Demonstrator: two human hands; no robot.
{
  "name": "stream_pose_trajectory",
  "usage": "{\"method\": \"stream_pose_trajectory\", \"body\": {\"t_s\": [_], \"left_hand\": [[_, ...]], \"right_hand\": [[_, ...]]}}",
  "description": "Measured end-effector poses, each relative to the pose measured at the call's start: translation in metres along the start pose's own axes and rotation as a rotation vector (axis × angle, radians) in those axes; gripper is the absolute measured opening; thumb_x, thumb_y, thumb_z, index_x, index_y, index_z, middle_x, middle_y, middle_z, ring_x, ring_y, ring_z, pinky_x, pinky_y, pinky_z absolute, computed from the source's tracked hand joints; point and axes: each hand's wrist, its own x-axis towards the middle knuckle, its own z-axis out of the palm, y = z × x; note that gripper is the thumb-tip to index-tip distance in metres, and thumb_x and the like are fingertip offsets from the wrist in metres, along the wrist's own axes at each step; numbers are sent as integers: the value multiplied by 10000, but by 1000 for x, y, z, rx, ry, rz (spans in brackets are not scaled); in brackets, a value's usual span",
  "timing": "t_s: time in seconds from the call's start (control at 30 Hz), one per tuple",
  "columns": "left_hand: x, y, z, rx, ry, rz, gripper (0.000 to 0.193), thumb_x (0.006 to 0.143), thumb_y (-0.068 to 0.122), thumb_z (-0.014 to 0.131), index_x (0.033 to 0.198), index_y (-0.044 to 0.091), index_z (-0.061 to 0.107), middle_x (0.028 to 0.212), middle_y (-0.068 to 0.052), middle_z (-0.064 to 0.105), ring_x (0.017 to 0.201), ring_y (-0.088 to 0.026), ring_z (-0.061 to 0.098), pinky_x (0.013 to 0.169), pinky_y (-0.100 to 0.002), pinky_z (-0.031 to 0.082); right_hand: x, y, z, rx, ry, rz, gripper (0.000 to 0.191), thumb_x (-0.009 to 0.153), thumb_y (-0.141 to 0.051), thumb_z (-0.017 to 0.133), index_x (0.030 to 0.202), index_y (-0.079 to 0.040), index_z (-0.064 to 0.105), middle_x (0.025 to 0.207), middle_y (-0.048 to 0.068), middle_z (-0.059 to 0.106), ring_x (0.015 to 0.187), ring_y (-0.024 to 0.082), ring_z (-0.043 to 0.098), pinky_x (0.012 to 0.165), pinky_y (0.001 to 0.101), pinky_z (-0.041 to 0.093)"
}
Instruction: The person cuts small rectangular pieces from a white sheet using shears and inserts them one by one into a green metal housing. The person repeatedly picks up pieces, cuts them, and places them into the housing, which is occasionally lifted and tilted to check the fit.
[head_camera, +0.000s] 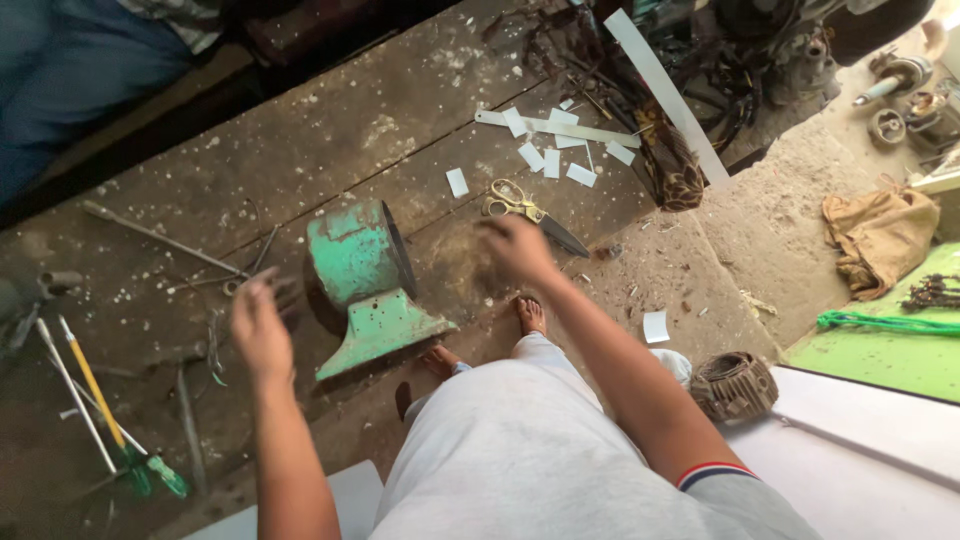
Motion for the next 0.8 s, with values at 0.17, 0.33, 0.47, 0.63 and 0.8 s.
{"method": "stream_pose_trajectory", "body": {"t_s": [0.17,0.33,0.47,0.63,0.8], "left_hand": [[-112,77,39,502,243,518,269,1119,267,502,1123,53,665,1119,-102,679,1108,-285,590,983,-384,451],[-140,72,151,899,90,750,304,926,447,634,968,159,719,1057,-40,705,1091,-276,616,1073,-528,312],[-130,41,187,904,220,801,343,951,449,692,730,189,658,856,37,689,966,-211,649,996,-484,362],[-130,27,158,838,182,772,368,956,417,633,694,159,647,829,22,669,945,-229,625,972,-496,371],[-146,18,150,773,259,715,385,1026,409,611,824,96,710,996,-36,693,1088,-297,599,1029,-509,390]], "right_hand": [[35,61,-105,-272,384,19,258,945,-310,736,1084,-93,738,1088,141,695,1007,327,684,914,423,538],[69,97,-158,-558,310,-79,311,824,-295,819,1037,-82,743,1140,186,627,1076,438,561,917,505,488],[87,110,-176,-670,247,-271,477,755,-322,854,1056,-3,669,1137,229,605,1052,464,552,877,522,480],[97,124,-193,-632,96,-320,438,808,-256,827,1114,-3,642,1125,234,631,1022,467,572,879,529,482],[80,144,-198,-361,35,-448,241,885,-79,732,1115,-42,671,1084,185,688,1026,413,645,865,491,514]]}}
